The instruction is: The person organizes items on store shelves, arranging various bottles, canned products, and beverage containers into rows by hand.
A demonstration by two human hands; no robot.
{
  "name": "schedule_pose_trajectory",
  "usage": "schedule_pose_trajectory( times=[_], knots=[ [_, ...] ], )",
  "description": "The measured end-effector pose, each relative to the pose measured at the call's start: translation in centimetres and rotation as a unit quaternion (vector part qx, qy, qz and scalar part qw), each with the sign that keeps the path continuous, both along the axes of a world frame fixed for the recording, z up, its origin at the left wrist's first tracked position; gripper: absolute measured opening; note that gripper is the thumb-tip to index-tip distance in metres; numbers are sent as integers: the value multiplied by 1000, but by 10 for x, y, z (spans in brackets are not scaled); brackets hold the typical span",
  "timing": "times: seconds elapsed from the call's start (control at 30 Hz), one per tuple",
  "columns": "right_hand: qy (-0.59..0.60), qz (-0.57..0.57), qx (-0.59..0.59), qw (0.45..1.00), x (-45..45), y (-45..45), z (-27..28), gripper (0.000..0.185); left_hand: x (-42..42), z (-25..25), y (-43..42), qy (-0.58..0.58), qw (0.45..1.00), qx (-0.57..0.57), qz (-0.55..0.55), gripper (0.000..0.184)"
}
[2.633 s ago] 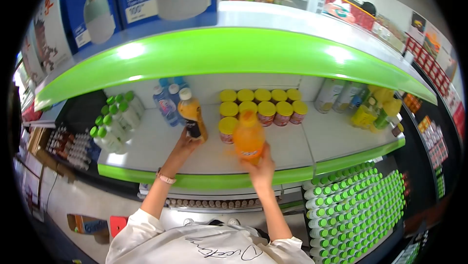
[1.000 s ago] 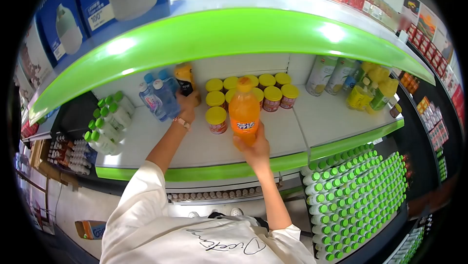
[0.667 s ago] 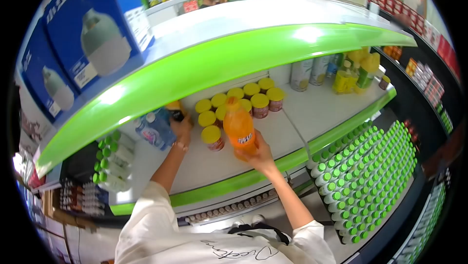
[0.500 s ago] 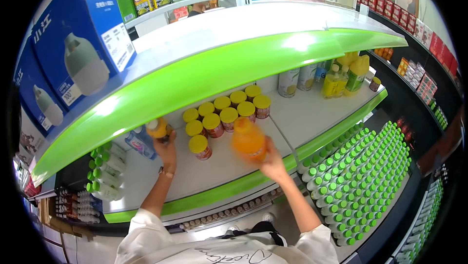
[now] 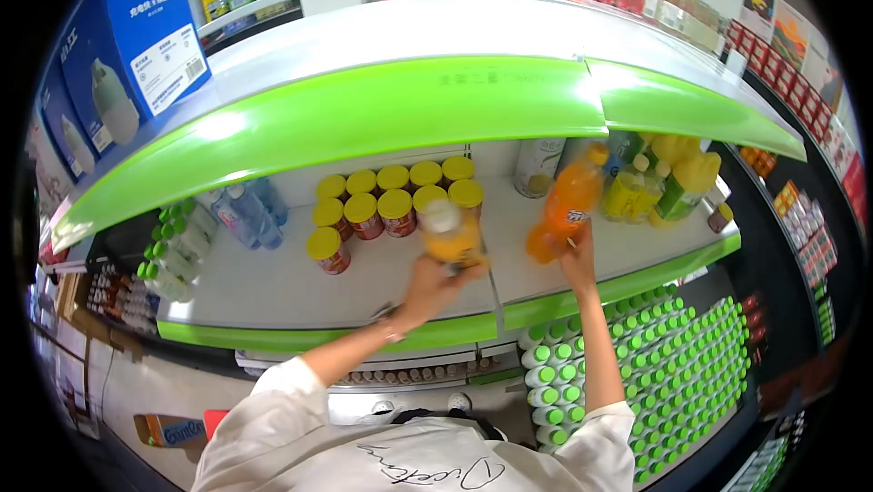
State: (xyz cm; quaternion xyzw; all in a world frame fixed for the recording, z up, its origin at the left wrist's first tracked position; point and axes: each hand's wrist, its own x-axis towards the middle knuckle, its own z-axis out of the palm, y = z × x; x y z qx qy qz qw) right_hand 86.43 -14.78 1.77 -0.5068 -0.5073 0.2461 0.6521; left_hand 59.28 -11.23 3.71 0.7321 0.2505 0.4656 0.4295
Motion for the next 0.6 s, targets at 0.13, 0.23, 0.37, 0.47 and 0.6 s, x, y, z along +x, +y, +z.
schedule_pose_trajectory(
  times=[0.13,0.23,0.37,0.47,0.6],
  knots=[
    [-39,0,15,999,33,21,-1,69,79,-4,3,68,997,-18,44,51],
    [-86,-15,49,995,54,35,-3,68,110,1,6,54,997,-1,47,56],
    [-103,3,51,993,75,59,-14,67,146,-4,23,76,995,2,65,53],
    [-27,28,-6,999,81,67,-7,69,156,1,35,106,992,-32,55,58],
    [-41,31,60,997,82,77,-29,71,151,-30,43,77,995,54,24,73]
  ],
)
